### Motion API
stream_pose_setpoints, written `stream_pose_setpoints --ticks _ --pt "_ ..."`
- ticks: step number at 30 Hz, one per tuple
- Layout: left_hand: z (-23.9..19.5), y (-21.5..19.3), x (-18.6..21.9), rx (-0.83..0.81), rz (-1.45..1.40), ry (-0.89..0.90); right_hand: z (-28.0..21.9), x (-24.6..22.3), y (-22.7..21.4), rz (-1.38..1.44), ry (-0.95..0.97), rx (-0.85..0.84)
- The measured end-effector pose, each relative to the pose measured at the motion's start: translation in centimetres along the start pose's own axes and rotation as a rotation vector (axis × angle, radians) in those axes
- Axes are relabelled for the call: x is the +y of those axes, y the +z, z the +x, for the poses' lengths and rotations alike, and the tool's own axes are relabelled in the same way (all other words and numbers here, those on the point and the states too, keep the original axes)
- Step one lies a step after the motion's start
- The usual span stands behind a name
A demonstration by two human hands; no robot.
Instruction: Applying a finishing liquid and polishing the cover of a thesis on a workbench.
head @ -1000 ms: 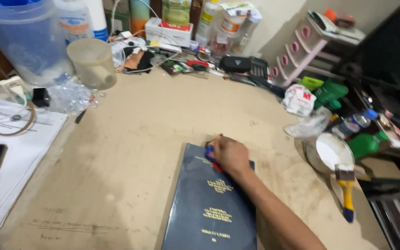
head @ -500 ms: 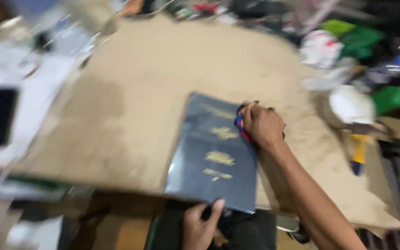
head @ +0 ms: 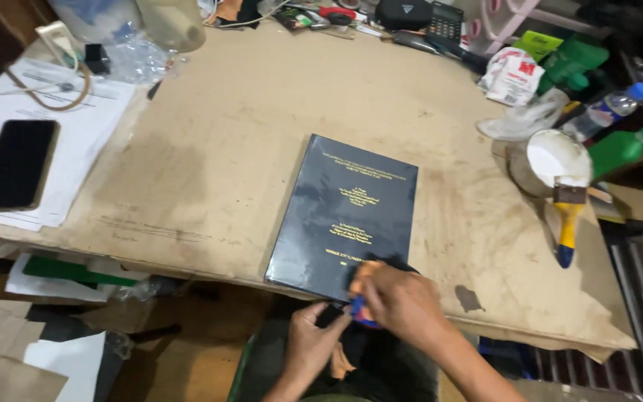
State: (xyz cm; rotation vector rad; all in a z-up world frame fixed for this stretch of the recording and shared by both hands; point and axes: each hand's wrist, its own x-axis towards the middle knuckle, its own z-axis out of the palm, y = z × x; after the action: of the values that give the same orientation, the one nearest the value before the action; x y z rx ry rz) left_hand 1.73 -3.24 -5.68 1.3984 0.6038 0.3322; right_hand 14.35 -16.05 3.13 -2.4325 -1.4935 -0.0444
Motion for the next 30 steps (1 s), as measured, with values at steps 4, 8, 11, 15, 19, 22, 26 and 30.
stream_pose_setpoints --ticks 4,8,11,15,19,22,26,30 --pt "-0.4 -3.4 4.6 -0.216 0.13 -0.092 -5.9 1.9 -2.0 0.0 0.312 0.185" --pt "-1.8 -7.5 7.8 -0.162 0.138 -0.312 -9.5 3.5 -4.4 0.452 0.997 0.244" --pt "-0.7 -10.3 3.8 0.194 0.336 0.245 -9.0 2.8 -6.2 0.352 1.2 0.045" --pt "-1.5 -10.4 10.7 0.424 0.206 -0.153 -8.6 -0.8 -4.2 0.334 1.085 -0.184" --pt "-1.9 -9.5 12.9 0.036 0.328 -0.356 -6.8 -4.1 -2.2 0.204 1.065 -0.399" --pt "-1.9 -8.3 11.0 -0.009 0.324 -0.328 -4.5 -7.2 -4.4 0.392 1.165 -0.278" --pt "-3.4 -6.7 8.8 0.136 0.239 -0.317 -7.4 -1.4 0.7 0.293 1.124 -0.094" --pt "-7.3 -2.8 10.5 0.092 0.356 -0.432 -6.3 3.7 -3.0 0.103 1.042 -0.241"
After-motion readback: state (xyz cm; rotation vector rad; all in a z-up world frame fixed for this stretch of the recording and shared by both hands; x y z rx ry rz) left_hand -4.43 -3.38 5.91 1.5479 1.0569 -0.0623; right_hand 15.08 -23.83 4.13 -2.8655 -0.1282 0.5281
